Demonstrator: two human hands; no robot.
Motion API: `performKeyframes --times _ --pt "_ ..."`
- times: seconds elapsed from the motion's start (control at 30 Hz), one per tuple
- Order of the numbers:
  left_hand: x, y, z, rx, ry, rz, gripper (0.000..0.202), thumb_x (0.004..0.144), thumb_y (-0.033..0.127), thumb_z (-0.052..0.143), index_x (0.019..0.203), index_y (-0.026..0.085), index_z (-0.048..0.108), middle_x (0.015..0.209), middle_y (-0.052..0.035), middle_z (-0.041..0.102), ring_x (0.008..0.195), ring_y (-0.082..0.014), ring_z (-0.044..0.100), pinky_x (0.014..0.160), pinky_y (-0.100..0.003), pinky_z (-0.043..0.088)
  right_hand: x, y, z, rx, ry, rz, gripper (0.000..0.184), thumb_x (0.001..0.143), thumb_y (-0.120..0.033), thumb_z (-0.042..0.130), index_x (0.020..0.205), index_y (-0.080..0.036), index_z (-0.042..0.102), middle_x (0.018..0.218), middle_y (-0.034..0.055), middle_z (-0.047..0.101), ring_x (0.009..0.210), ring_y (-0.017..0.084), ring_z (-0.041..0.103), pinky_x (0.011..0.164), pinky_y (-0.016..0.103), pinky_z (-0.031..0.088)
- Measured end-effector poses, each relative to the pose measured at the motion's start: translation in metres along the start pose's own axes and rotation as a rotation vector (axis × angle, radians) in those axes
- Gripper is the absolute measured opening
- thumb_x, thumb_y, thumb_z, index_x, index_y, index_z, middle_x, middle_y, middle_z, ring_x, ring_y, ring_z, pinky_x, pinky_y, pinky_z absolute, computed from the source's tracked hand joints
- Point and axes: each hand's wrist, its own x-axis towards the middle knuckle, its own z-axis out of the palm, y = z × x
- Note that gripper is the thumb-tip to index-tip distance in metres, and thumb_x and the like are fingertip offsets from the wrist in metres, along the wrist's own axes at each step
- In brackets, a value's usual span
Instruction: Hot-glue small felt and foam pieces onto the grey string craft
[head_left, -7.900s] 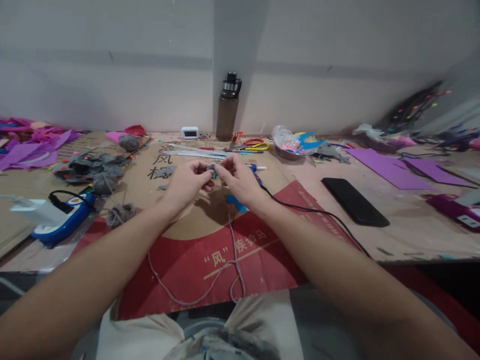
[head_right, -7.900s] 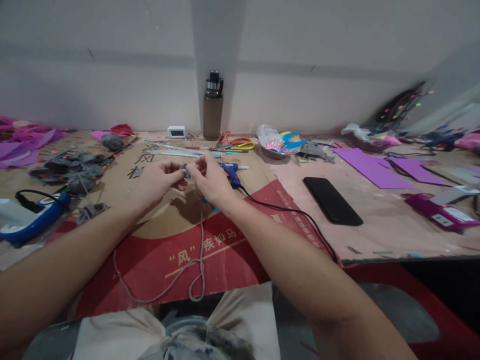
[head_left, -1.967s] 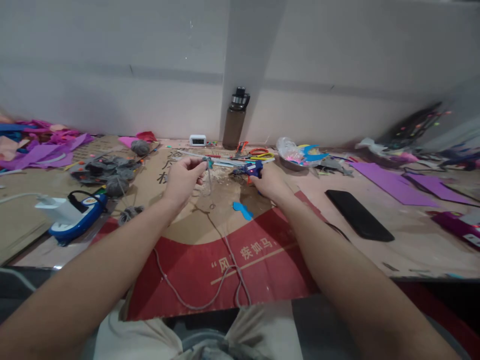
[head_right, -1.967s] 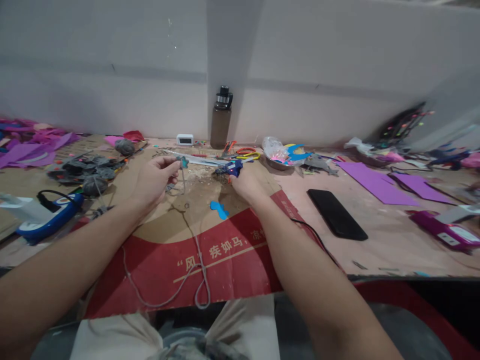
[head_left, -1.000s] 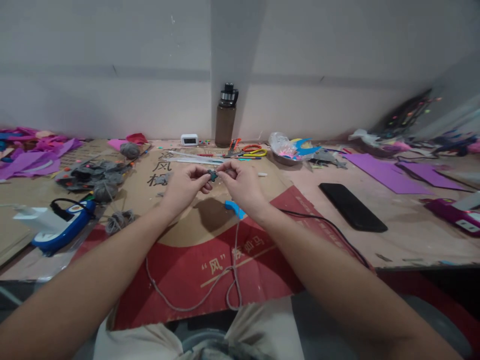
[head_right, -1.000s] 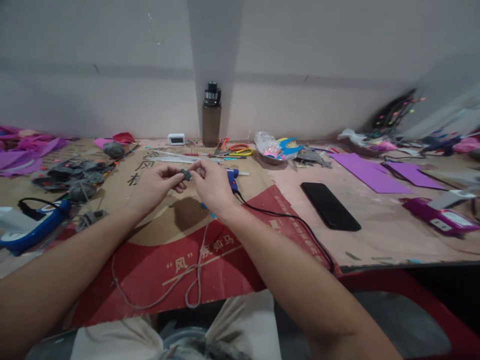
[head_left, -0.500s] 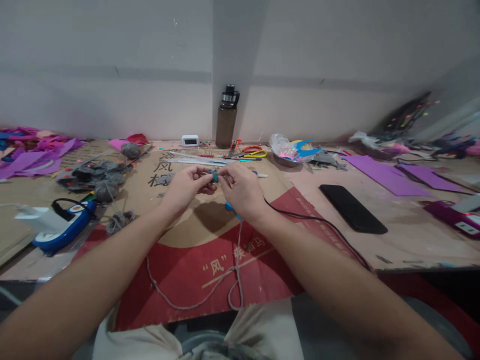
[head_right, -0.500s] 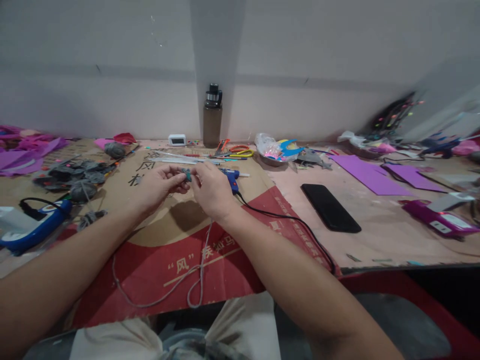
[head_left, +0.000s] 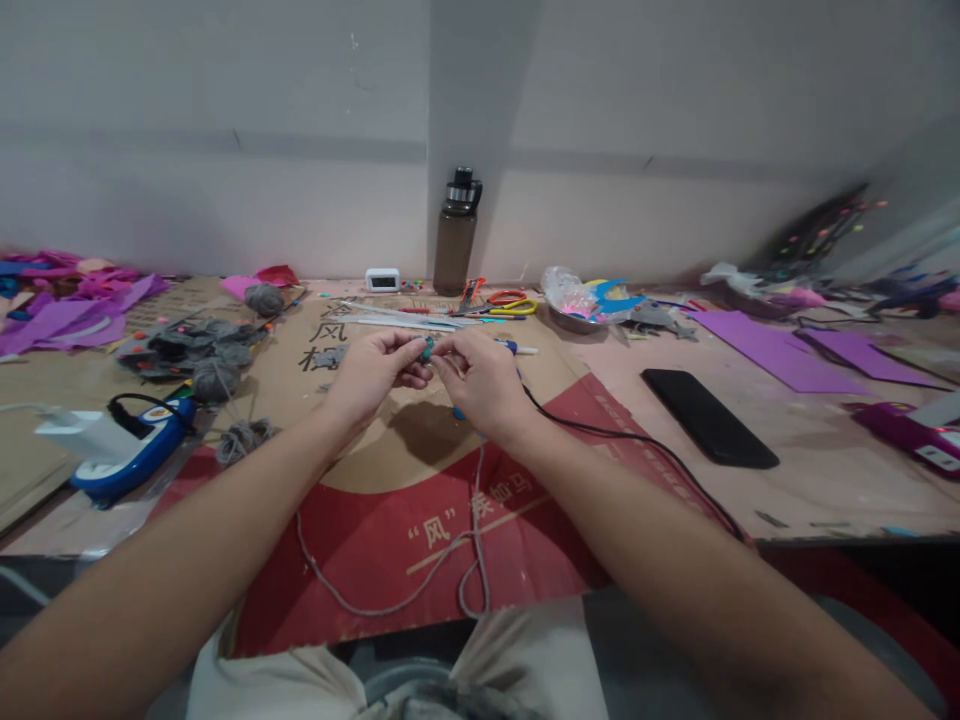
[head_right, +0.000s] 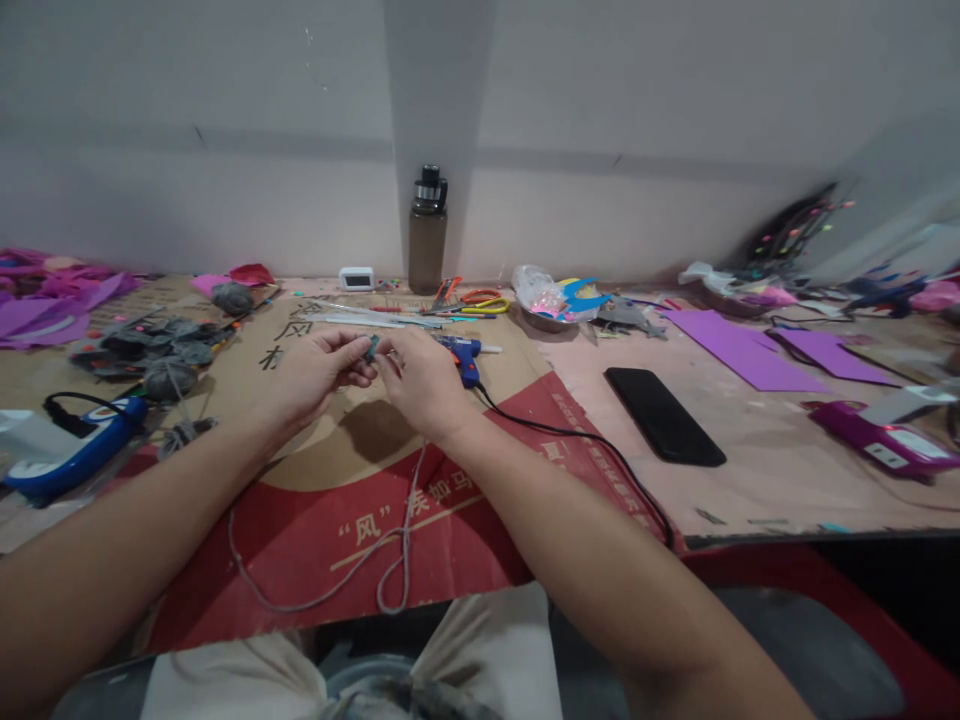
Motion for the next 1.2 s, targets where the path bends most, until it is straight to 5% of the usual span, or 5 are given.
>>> performKeyframes --times 0.4,0.67,0.8,1.0,1.2 --pt "-0.002 0.000 0.004 0.029 0.008 0.017 0.023 0.073 0.033 0.071 0.082 0.013 0.063 0.063 -0.0015 0.063 0.053 -0.0098 0.059 0.053 -0.022 0.051 0.006 0.010 0.007 0.442 0.041 0.434 0.022 0.075 -0.036 0.062 0.067 -0.018 0.051 0.056 -0.0066 0.041 0.052 0.008 0.034 0.052 0.023 0.026" --pt "0.000 -0.003 0.000 0.086 -0.056 0.052 0.023 0.075 0.036 0.069 0.083 0.015 0.064 0.063 -0.0016 0.064 0.055 -0.0099 0.059 0.056 -0.022 0.050 0.008 0.011 0.010 0.546 0.046 0.513 0.019 0.069 -0.033 0.065 0.079 -0.017 0.060 0.057 -0.0068 0.045 0.053 0.008 0.039 0.053 0.023 0.030" --pt "0.001 -0.004 0.000 0.049 -0.112 0.025 0.022 0.074 0.033 0.069 0.085 0.014 0.063 0.066 -0.0018 0.065 0.057 -0.0098 0.060 0.058 -0.023 0.051 0.009 0.012 0.010 0.655 0.061 0.562 0.017 0.067 -0.033 0.064 0.068 -0.017 0.058 0.062 -0.0040 0.054 0.055 0.007 0.043 0.056 0.023 0.034" --pt "-0.004 0.001 0.006 0.174 -0.037 0.104 0.029 0.073 0.028 0.070 0.095 0.012 0.062 0.064 -0.0020 0.063 0.054 -0.0112 0.060 0.051 -0.023 0.048 0.009 0.008 0.009 0.646 0.053 0.655 0.018 0.066 -0.035 0.063 0.065 -0.019 0.054 0.051 -0.0073 0.043 0.046 0.006 0.033 0.047 0.022 0.026" --pt "-0.007 0.004 0.007 0.221 -0.018 0.160 0.032 0.071 0.035 0.072 0.093 0.013 0.062 0.073 -0.0035 0.064 0.059 -0.0118 0.060 0.048 -0.022 0.044 0.007 0.005 0.011 0.613 0.055 0.632 0.013 0.066 -0.030 0.061 0.067 -0.018 0.056 0.054 -0.0059 0.048 0.048 0.007 0.035 0.047 0.022 0.027"
